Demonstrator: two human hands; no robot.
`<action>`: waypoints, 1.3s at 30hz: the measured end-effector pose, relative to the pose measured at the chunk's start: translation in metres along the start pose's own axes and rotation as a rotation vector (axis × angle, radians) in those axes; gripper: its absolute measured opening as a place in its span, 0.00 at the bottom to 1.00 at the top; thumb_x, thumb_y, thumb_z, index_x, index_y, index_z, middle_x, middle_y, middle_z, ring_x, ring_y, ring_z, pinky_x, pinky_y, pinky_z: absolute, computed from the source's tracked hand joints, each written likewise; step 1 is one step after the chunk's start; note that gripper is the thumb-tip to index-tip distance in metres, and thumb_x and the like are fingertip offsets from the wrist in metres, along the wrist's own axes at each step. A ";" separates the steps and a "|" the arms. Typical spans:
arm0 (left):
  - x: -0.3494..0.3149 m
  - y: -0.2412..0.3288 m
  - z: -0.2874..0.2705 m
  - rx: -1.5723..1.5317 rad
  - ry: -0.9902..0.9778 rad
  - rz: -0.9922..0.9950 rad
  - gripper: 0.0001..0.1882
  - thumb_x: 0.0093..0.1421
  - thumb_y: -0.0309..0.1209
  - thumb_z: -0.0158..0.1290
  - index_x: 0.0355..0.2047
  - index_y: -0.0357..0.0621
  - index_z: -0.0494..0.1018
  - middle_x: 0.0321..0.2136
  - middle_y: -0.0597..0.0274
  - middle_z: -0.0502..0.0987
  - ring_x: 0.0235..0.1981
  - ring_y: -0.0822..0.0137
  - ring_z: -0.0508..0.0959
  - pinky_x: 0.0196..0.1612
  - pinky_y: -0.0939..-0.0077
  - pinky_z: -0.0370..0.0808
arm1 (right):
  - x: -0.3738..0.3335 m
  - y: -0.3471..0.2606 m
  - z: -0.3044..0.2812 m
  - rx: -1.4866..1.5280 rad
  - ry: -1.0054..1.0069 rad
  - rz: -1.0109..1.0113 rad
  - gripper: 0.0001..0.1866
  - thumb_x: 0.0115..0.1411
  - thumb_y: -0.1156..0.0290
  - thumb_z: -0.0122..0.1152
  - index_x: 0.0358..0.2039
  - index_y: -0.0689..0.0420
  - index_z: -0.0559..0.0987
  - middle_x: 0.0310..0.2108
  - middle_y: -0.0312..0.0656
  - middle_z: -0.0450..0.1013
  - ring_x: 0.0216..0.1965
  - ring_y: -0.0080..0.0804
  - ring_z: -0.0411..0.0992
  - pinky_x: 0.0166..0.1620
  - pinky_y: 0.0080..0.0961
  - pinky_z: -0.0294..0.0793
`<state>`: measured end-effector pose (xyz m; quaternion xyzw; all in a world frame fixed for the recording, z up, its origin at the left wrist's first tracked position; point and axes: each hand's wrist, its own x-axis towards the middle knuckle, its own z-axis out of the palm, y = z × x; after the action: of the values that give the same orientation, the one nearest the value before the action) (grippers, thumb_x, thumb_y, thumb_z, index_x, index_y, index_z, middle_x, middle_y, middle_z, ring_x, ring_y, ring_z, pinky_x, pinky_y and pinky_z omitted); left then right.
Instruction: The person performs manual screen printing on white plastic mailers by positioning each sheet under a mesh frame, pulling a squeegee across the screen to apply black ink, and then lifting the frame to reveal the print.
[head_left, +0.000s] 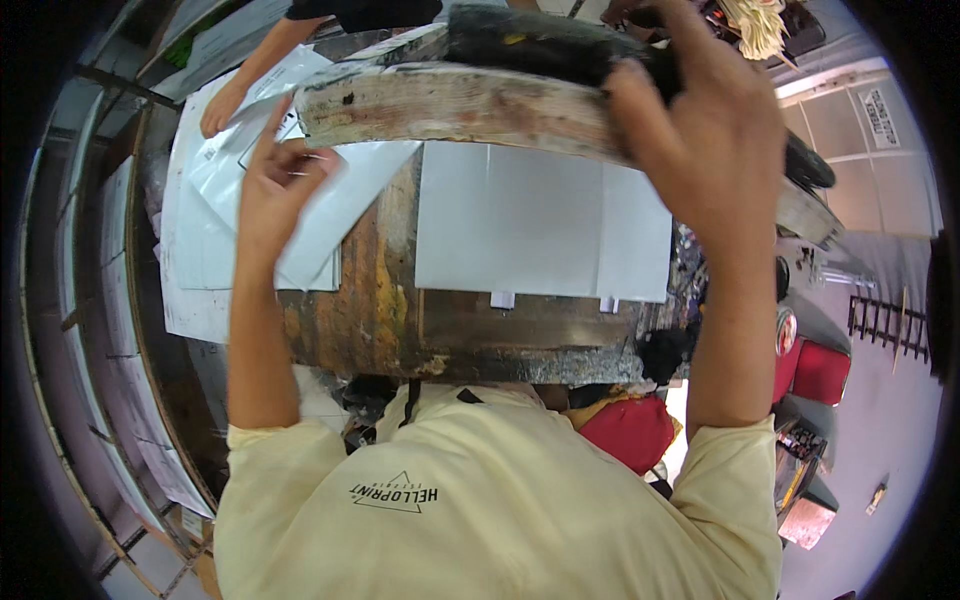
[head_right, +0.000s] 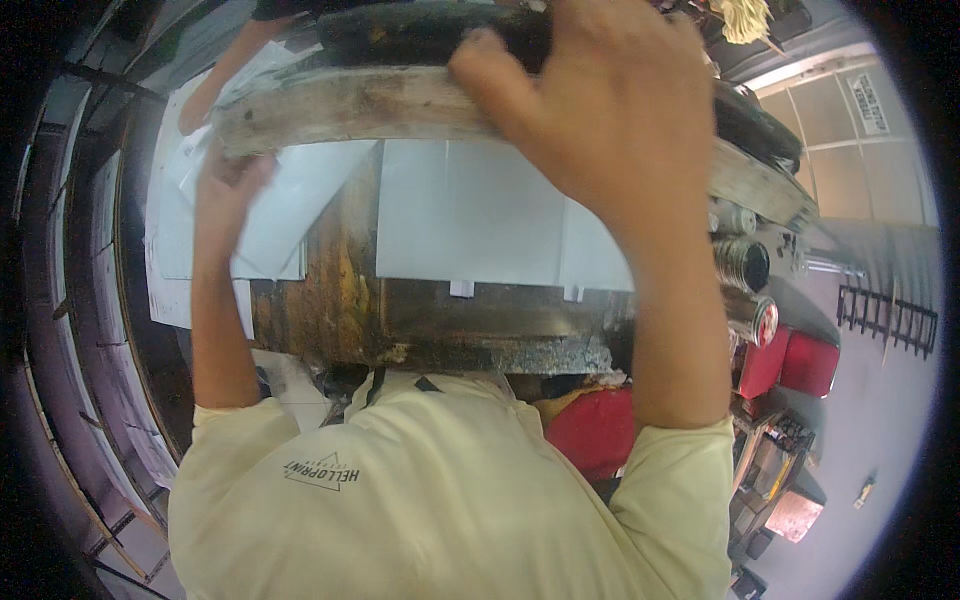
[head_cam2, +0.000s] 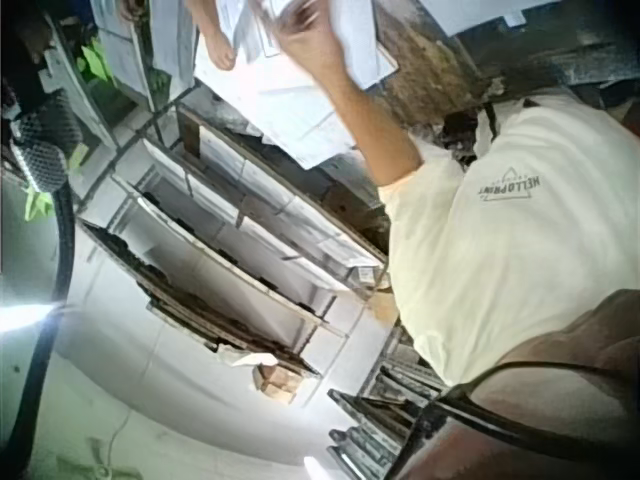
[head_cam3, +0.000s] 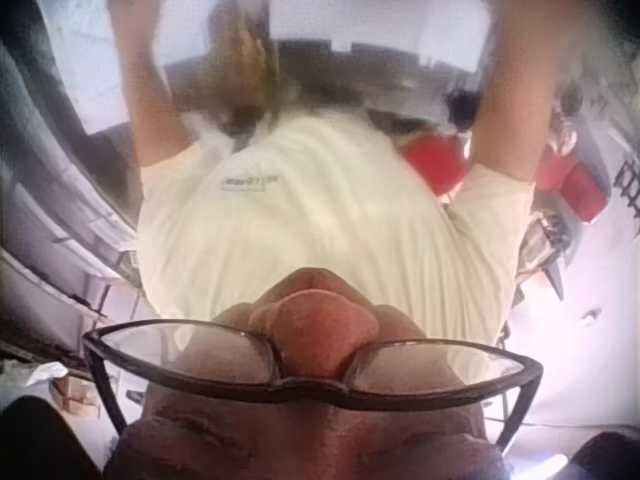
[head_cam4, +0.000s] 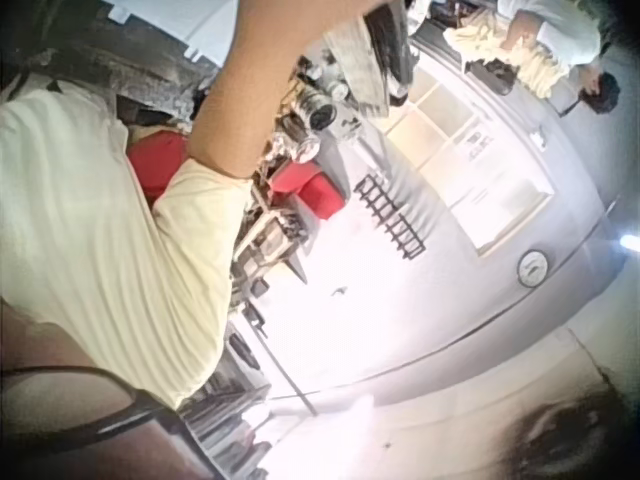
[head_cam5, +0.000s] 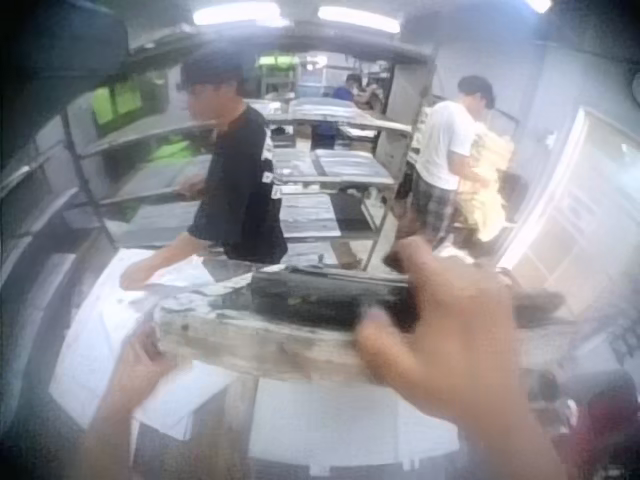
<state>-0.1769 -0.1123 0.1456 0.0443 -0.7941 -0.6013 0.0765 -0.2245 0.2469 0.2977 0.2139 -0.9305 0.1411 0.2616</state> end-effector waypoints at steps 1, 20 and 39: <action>-0.030 0.040 0.025 -0.273 -0.107 -0.018 0.58 0.56 0.29 0.74 0.79 0.44 0.49 0.43 0.55 0.83 0.41 0.69 0.81 0.48 0.76 0.78 | -0.010 -0.003 -0.001 0.009 -0.014 -0.010 0.22 0.56 0.57 0.63 0.44 0.61 0.82 0.32 0.53 0.78 0.38 0.50 0.77 0.50 0.46 0.70; -0.192 -0.164 0.120 0.738 -0.093 -0.053 0.61 0.36 0.57 0.79 0.70 0.47 0.69 0.45 0.53 0.69 0.50 0.50 0.67 0.55 0.55 0.68 | -0.297 0.010 0.180 0.131 -0.554 -0.106 0.30 0.50 0.59 0.78 0.54 0.52 0.81 0.44 0.41 0.75 0.48 0.45 0.74 0.48 0.46 0.78; -0.184 -0.133 0.107 0.325 -0.197 -0.313 0.66 0.36 0.46 0.82 0.73 0.38 0.62 0.52 0.45 0.82 0.54 0.47 0.83 0.57 0.59 0.76 | 0.044 0.179 0.348 0.067 -0.535 -0.150 0.22 0.69 0.45 0.58 0.48 0.50 0.81 0.42 0.48 0.82 0.48 0.51 0.80 0.47 0.48 0.80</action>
<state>-0.0168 -0.0175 -0.0234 0.1195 -0.8675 -0.4717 -0.1035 -0.4917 0.2580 0.0080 0.3204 -0.9429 0.0906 0.0093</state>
